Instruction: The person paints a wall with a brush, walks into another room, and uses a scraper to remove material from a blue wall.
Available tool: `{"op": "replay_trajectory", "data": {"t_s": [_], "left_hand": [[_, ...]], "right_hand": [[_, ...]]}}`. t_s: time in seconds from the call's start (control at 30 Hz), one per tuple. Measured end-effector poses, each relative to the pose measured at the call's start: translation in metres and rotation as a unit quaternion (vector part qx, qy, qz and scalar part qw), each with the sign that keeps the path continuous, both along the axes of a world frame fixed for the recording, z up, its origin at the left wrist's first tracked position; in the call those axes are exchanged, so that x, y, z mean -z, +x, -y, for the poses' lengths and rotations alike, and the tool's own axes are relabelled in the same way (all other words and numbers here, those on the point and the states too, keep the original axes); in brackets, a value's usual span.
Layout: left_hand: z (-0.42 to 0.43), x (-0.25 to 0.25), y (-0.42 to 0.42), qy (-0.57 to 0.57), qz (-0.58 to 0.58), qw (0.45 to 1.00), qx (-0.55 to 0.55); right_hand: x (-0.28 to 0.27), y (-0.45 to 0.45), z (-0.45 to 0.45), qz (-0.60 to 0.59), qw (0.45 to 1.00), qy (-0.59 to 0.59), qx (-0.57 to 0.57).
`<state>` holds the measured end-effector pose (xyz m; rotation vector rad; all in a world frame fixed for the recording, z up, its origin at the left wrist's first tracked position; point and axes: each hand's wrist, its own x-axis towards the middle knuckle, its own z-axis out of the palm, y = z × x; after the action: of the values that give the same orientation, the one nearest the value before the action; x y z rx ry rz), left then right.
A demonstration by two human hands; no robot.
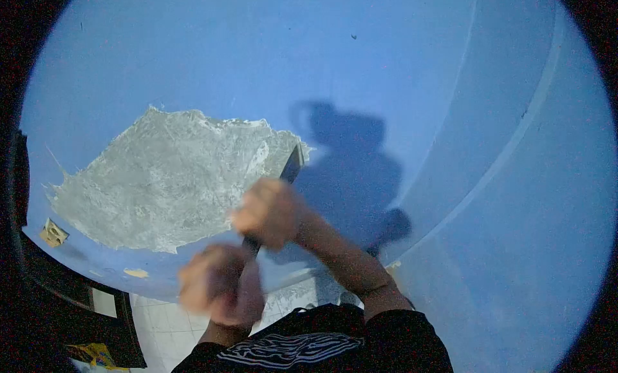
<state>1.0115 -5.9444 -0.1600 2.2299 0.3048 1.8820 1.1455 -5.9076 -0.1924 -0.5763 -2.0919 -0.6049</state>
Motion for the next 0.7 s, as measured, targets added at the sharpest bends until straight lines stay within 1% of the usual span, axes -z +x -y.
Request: {"op": "replay_trajectory", "data": {"t_s": [0.03, 0.07, 0.1, 0.13, 0.2, 0.23, 0.3, 0.33, 0.37, 0.4, 0.43, 0.47, 0.5, 0.53, 0.57, 0.63, 0.67, 0.7], "left_hand": [[-0.001, 0.003, 0.001, 0.040, -0.019, 0.999, -0.032], [-0.006, 0.010, -0.002, -0.035, 0.016, 0.995, 0.089], [-0.008, 0.013, -0.004, -0.030, 0.018, 0.996, 0.088], [-0.009, 0.011, -0.005, -0.020, 0.025, 0.996, 0.087], [0.003, 0.010, -0.013, -0.016, 0.037, 0.995, 0.087], [0.015, 0.003, -0.021, -0.039, 0.031, 0.992, 0.112], [0.010, 0.001, -0.017, -0.065, 0.022, 0.988, 0.136], [-0.013, 0.007, -0.002, -0.008, -0.006, 1.000, 0.023], [-0.029, 0.019, 0.009, 0.049, -0.032, 0.994, -0.092], [-0.042, 0.031, 0.013, -0.034, -0.006, 0.999, 0.016], [-0.035, 0.029, 0.011, -0.029, -0.003, 0.999, 0.020], [-0.021, 0.028, 0.004, -0.018, 0.008, 0.999, 0.046], [-0.008, 0.024, -0.001, -0.007, 0.017, 0.997, 0.074], [0.001, 0.016, -0.009, -0.009, 0.016, 0.994, 0.104], [0.007, 0.013, -0.015, -0.012, 0.014, 0.993, 0.120], [0.016, 0.010, -0.025, -0.036, 0.032, 0.985, 0.163], [0.014, 0.009, -0.022, -0.046, 0.042, 0.983, 0.175], [0.012, 0.007, -0.019, -0.054, 0.052, 0.979, 0.187]], "right_hand": [[0.012, 0.003, -0.006, 0.000, 1.000, -0.003, -0.002], [0.024, 0.005, -0.014, -0.040, 0.998, 0.020, 0.033], [0.033, 0.007, -0.022, -0.081, 0.993, 0.049, 0.069], [0.028, 0.003, -0.018, -0.084, 0.993, 0.050, 0.072], [0.016, -0.003, -0.007, -0.032, 0.998, 0.027, 0.057], [0.010, -0.001, -0.008, -0.026, 0.997, 0.037, 0.059], [0.009, -0.002, -0.004, 0.020, 0.993, -0.027, 0.109], [0.021, 0.003, -0.010, 0.018, 0.993, -0.029, 0.110], [0.041, 0.017, -0.022, -0.035, 0.987, -0.021, 0.158], [0.049, 0.027, -0.031, -0.085, 0.975, -0.004, 0.205], [0.036, 0.026, -0.021, -0.083, 0.974, 0.001, 0.209], [0.016, 0.019, -0.001, 0.031, 0.969, -0.099, 0.223], [0.006, 0.017, 0.011, 0.140, 0.941, -0.198, 0.235], [0.025, 0.007, -0.007, -0.114, 0.991, 0.069, -0.012], [0.017, -0.005, -0.005, -0.116, 0.991, 0.066, -0.006], [0.001, -0.018, 0.003, -0.139, 0.982, 0.123, -0.038], [0.002, -0.012, 0.003, -0.141, 0.982, 0.123, -0.037], [0.004, -0.001, 0.003, -0.066, 0.997, 0.031, 0.010]]}}
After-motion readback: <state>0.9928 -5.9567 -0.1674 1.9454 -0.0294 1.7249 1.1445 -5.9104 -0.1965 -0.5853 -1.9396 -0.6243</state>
